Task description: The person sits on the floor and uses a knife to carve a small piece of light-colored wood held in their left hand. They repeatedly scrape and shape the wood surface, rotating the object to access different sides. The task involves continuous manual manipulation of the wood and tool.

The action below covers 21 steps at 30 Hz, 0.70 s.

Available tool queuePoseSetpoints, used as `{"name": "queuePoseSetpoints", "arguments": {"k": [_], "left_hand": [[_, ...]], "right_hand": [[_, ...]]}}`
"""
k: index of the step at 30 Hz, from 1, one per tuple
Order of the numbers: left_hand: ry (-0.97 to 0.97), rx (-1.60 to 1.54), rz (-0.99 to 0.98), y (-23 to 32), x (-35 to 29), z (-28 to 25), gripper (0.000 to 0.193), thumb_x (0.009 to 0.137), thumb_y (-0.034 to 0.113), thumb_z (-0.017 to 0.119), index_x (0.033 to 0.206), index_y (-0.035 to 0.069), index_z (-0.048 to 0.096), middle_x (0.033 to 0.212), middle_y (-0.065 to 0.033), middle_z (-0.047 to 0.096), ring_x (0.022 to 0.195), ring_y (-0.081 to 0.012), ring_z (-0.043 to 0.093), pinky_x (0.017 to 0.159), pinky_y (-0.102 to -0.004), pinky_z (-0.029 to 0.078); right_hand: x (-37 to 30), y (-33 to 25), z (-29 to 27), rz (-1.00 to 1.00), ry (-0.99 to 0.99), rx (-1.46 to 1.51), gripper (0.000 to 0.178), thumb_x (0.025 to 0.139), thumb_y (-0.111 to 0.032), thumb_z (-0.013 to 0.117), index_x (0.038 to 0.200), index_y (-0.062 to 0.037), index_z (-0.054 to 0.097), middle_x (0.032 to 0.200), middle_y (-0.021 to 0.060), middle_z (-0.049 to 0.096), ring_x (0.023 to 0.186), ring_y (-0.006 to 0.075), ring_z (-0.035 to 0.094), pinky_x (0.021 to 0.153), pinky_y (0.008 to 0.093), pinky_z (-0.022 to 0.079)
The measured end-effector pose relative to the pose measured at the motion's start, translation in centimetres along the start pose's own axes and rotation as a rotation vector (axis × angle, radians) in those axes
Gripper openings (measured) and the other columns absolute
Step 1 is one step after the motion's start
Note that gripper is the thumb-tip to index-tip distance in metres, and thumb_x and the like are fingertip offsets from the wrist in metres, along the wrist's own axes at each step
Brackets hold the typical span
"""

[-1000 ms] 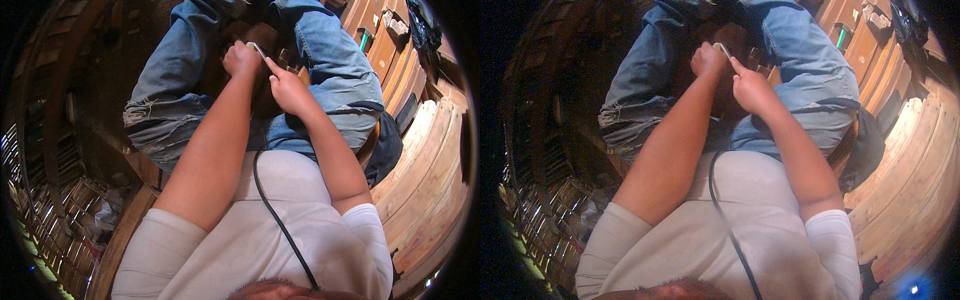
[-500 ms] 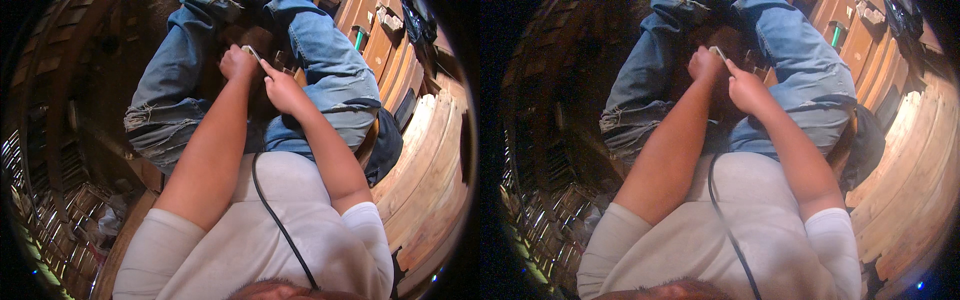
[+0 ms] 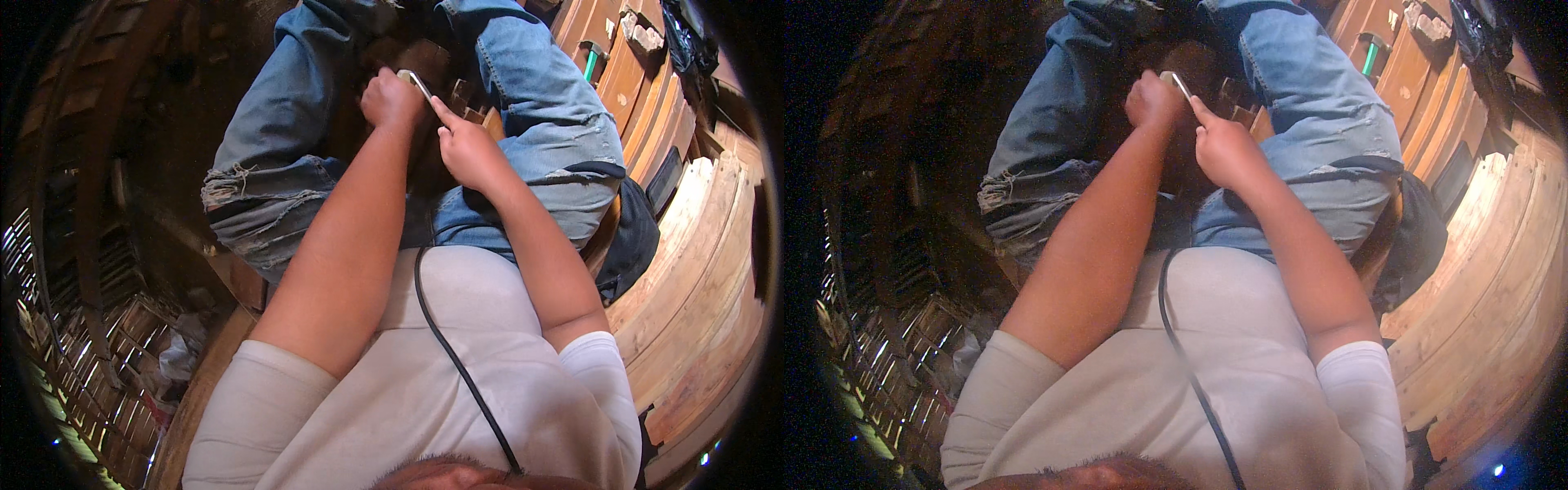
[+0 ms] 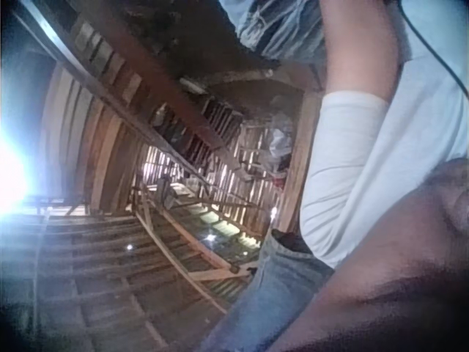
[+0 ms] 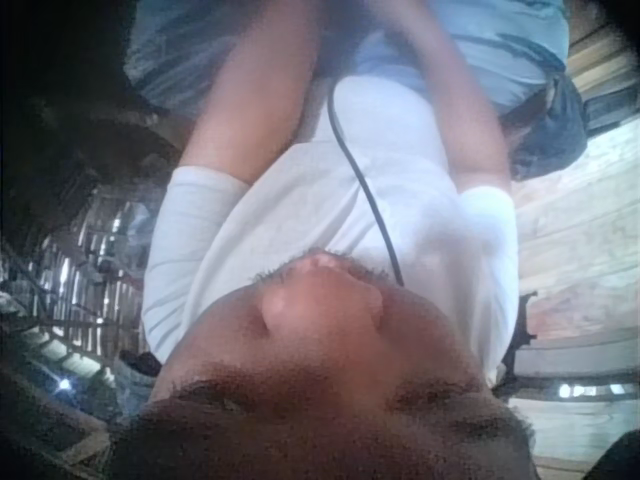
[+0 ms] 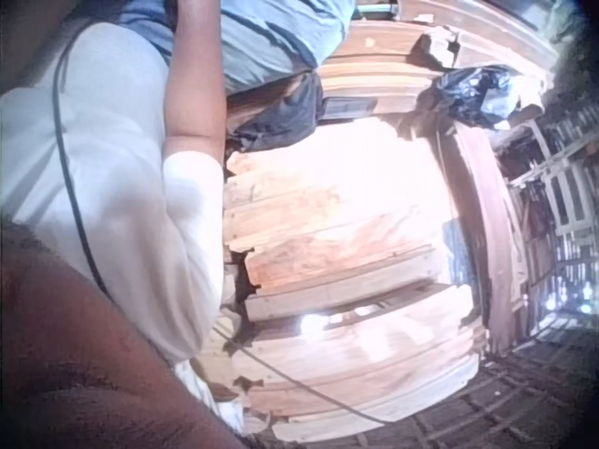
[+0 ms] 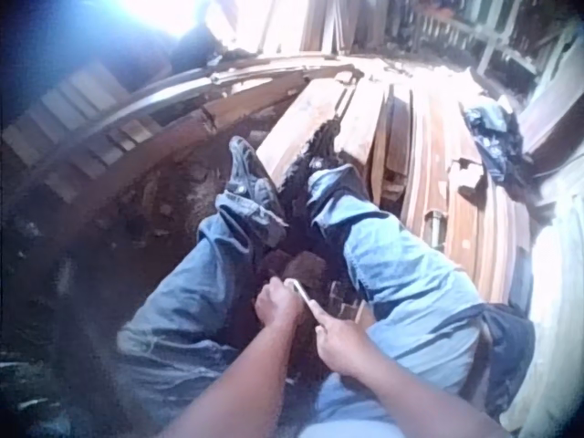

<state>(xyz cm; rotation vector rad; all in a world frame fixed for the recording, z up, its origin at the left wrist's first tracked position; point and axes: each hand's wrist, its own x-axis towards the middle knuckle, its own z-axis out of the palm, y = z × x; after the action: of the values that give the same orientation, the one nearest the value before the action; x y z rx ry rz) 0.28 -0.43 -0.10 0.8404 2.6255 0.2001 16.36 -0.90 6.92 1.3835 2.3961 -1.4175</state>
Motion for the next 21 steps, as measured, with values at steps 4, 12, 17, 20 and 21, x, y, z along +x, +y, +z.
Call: {"name": "queuePoseSetpoints", "arguments": {"k": [4,12,17,20,21], "left_hand": [[0.006,-0.004,0.03,0.1,-0.4,-0.4,0.035,0.084,0.033,0.072,0.106,0.005,0.07,0.109,-0.0194,0.073,0.102,-0.0382,0.072,0.089,-0.048,0.056],[-0.014,-0.027,-0.004,-0.6,0.6,0.7,0.046,0.081,0.041,0.078,0.109,0.006,0.07,0.113,-0.0192,0.073,0.106,-0.0376,0.071,0.091,-0.0481,0.056],[-0.015,0.036,0.033,-0.6,0.4,0.7,0.042,0.082,0.039,0.077,0.107,0.006,0.07,0.111,-0.0196,0.073,0.105,-0.0373,0.072,0.091,-0.0476,0.056],[-0.024,-0.008,-0.022,-0.6,0.5,0.7,0.044,0.081,0.04,0.078,0.108,0.006,0.07,0.112,-0.0198,0.073,0.105,-0.0379,0.071,0.091,-0.0478,0.056],[-0.027,-0.017,-0.023,-0.6,0.6,0.7,0.044,0.081,0.04,0.078,0.108,0.006,0.07,0.112,-0.0199,0.073,0.105,-0.0382,0.071,0.091,-0.048,0.056]], "right_hand": [[0.8,-0.4,-0.4,-0.001,-0.007,-0.038,0.054,0.101,-0.018,0.049,0.154,-0.0189,0.044,0.09,0.0337,0.067,0.085,0.0494,0.066,0.081,0.0551,0.052],[0.7,-0.8,0.1,-0.048,0.033,-0.108,0.055,0.099,-0.016,0.052,0.154,-0.0188,0.044,0.087,0.0321,0.068,0.081,0.0479,0.067,0.078,0.0552,0.053],[0.1,-1.5,-0.7,-0.02,-0.008,-0.23,0.054,0.099,-0.016,0.051,0.153,-0.0176,0.046,0.086,0.0295,0.069,0.081,0.0456,0.068,0.078,0.0547,0.054],[-0.5,-2.1,-1.6,-0.04,-0.037,-0.277,0.054,0.098,-0.015,0.05,0.152,-0.014,0.046,0.089,0.0266,0.071,0.083,0.0429,0.07,0.078,0.0544,0.054],[-0.2,-1.9,-1.5,-0.046,-0.039,-0.29,0.054,0.098,-0.015,0.05,0.152,-0.0142,0.046,0.089,0.0264,0.071,0.083,0.043,0.07,0.077,0.0546,0.053]]}}
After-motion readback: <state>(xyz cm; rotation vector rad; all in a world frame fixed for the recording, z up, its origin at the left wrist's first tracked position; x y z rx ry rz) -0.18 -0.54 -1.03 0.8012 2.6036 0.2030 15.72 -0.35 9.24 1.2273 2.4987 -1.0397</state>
